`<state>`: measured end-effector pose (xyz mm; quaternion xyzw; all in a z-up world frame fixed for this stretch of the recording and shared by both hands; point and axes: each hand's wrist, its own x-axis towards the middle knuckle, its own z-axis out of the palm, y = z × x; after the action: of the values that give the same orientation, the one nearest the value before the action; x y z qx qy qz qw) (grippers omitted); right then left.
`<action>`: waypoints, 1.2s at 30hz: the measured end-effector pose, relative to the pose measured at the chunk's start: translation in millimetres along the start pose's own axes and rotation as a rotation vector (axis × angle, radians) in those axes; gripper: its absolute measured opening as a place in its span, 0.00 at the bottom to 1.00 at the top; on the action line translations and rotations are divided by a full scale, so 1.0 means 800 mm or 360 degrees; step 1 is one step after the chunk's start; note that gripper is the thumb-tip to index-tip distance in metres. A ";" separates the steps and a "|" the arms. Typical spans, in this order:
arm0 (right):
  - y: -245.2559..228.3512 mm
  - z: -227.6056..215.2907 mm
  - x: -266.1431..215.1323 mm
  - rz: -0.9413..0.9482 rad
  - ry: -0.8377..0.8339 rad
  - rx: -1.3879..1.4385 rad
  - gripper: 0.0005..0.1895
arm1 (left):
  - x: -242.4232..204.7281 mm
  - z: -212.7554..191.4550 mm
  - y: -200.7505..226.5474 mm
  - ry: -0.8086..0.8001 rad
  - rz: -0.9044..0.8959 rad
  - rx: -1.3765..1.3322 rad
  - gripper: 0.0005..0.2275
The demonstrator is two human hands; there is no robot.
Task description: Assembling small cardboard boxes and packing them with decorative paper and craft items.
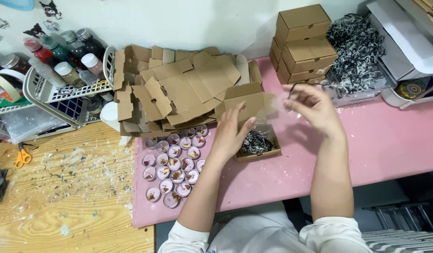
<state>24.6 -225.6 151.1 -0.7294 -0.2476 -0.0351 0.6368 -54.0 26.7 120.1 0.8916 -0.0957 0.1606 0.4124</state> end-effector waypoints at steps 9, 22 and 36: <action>0.060 0.004 0.005 0.0233 -0.0025 0.0363 0.06 | 0.003 0.003 -0.018 -0.0016 -0.0162 -0.0487 0.10; 0.184 -0.222 0.060 -0.0172 0.1033 -0.1817 0.02 | 0.005 -0.018 -0.022 0.0162 -0.0201 -0.0229 0.09; 0.167 -0.192 0.078 0.0552 0.0368 -0.1733 0.17 | 0.004 -0.021 -0.021 0.0089 -0.0294 -0.0262 0.10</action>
<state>174.2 -360.1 80.5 -0.9730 0.0002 -0.1319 0.1894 -49.6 50.1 120.1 0.8549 -0.0145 0.1383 0.4997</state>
